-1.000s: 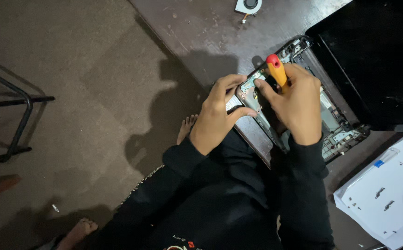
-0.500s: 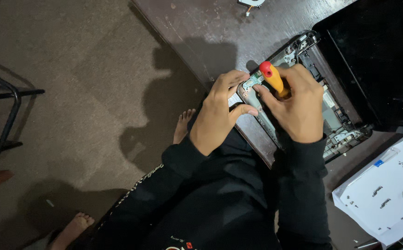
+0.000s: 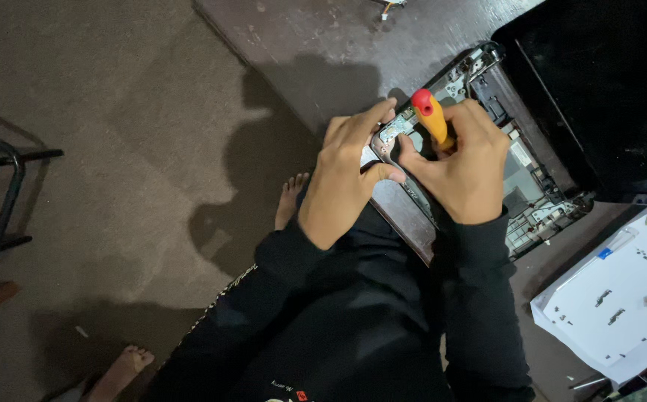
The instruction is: The person uses a screwdriver to remove screws and detach various internal components from a laptop, including the motherboard, cooling fan, and smaller circuit boards. They carefully place the removed parts and screws onto a white sheet of paper on the table.
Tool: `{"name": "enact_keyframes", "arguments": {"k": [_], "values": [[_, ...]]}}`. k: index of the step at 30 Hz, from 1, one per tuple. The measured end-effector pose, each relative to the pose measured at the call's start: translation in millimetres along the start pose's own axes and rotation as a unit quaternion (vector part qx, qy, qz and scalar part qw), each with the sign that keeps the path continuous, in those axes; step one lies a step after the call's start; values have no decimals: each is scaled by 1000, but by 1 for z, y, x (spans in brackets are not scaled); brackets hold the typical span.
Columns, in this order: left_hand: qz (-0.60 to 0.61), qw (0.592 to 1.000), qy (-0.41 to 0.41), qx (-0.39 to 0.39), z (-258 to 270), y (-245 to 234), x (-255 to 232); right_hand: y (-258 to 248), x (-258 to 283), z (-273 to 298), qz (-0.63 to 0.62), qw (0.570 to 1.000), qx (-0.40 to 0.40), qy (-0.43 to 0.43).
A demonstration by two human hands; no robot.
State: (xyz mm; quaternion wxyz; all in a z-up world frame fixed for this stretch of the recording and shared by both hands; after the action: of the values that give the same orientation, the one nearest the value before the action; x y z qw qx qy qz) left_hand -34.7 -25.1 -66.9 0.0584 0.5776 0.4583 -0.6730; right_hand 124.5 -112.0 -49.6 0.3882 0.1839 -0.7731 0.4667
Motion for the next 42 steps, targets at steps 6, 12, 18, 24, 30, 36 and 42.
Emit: {"name": "enact_keyframes", "arguments": {"k": [6,12,18,24,30,36,42], "values": [[-4,1000,26,15,-3,-2,-7,-1,0,-1,-20,1000,-5,-2],[-14,998,34,51,-9,-13,-11,-8,-8,-1,-67,996,12,56],[-113,990,82,33,-22,-9,-25,-23,4,-11,-341,887,-20,312],[-385,911,139,-38,-21,-10,-43,-19,5,-8,-57,986,-3,158],[-443,840,270,-156,-26,1,-21,-22,-4,-6,-58,986,37,153],[-434,844,272,-161,-26,0,-23,-16,-7,-4,-79,986,15,147],[-466,846,229,-122,-15,16,-21,-12,-2,-3,-61,991,4,119]]}}
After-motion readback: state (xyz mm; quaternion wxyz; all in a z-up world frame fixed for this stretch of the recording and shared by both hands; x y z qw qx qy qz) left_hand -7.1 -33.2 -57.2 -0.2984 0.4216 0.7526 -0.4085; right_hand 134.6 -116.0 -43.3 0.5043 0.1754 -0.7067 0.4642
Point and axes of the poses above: each hand's wrist, its own z-axis away from the middle knuckle, its own y-axis out of the palm, x = y × z, the point moved 1 cm from there along -z, towards the middle knuckle, and after that the axes turned 10 degrees about -z, right-handed, at the moved point
